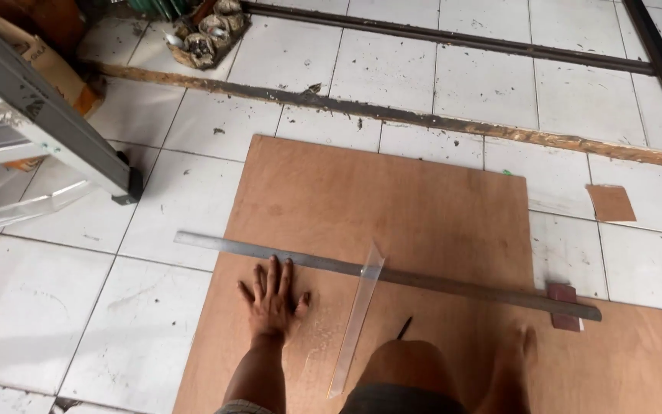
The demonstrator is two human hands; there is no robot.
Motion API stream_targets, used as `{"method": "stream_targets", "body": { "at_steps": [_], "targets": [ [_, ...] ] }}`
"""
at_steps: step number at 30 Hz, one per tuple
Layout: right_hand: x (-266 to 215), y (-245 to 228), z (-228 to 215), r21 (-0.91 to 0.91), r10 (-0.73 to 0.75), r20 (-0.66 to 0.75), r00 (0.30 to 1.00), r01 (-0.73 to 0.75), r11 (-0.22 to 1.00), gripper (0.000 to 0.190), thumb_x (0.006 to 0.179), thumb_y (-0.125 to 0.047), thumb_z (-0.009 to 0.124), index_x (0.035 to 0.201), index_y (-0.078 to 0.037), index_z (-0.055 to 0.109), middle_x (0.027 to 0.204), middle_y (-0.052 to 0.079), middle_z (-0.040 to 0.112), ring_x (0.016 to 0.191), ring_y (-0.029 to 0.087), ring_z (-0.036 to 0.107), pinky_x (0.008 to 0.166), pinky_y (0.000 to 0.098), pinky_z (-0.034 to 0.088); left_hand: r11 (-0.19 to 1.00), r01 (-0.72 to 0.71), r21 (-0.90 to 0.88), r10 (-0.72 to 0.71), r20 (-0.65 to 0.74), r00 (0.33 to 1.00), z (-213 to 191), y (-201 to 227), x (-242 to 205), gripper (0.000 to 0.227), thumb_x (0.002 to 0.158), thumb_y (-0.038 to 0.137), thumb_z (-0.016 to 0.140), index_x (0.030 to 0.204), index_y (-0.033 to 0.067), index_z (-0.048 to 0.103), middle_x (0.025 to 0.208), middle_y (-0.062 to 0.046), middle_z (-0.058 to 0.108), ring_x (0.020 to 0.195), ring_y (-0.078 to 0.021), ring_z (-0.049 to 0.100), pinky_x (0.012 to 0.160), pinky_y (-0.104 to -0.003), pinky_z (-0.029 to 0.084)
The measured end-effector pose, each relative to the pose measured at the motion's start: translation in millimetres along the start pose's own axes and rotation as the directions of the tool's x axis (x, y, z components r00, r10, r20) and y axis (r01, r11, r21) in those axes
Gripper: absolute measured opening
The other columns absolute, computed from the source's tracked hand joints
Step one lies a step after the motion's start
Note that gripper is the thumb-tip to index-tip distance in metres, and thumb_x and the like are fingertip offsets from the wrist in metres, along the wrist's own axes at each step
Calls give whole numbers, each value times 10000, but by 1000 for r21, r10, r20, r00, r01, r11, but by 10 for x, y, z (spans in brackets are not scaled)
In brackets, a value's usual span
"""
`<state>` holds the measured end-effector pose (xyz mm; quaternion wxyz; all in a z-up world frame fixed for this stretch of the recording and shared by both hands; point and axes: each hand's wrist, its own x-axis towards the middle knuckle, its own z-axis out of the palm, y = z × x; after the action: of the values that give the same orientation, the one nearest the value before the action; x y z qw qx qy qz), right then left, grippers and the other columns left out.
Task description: Measuring and cutting plywood sheets using a ruler and a utility knife on the floor of a workshop.
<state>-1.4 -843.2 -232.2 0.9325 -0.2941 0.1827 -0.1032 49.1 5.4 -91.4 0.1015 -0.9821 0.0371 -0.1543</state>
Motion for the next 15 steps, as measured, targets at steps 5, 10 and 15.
{"method": "stream_targets", "body": {
  "at_steps": [5, 10, 15],
  "targets": [
    [-196, -271, 1204, -994, 35, -106, 994, -106, 10, 389, 909, -435, 448, 1132, -169, 623, 780, 63, 680, 628, 168, 633, 538, 307, 502, 999, -28, -26, 31, 99, 995, -49, 20, -29, 797, 762, 670, 218, 1416, 231, 99, 1480, -25, 74, 1323, -292, 87, 1014, -587, 38],
    [-1122, 847, 3668, -729, -54, -254, 966, -228, -645, 381, 824, -429, 527, 1105, -184, 608, 595, 46, 627, 438, 142, 517, 444, 255, 398, 991, -10, -133, 45, 261, 964, -59, 78, 35, 776, 759, 650, 222, 1411, 249, 90, 1469, -15, 78, 1310, -307, 92, 1001, -587, 36],
    [-1383, 1275, 4006, -793, 1, -299, 954, -248, -557, 340, 792, -374, 570, 1049, -163, 637, 581, 45, 631, 455, 152, 545, 475, 244, 396, 994, 12, -104, 20, 296, 955, -91, 65, 43, 766, 765, 657, 184, 1414, 265, 73, 1469, 4, 75, 1307, -285, 97, 1027, -546, 26]
  ]
}}
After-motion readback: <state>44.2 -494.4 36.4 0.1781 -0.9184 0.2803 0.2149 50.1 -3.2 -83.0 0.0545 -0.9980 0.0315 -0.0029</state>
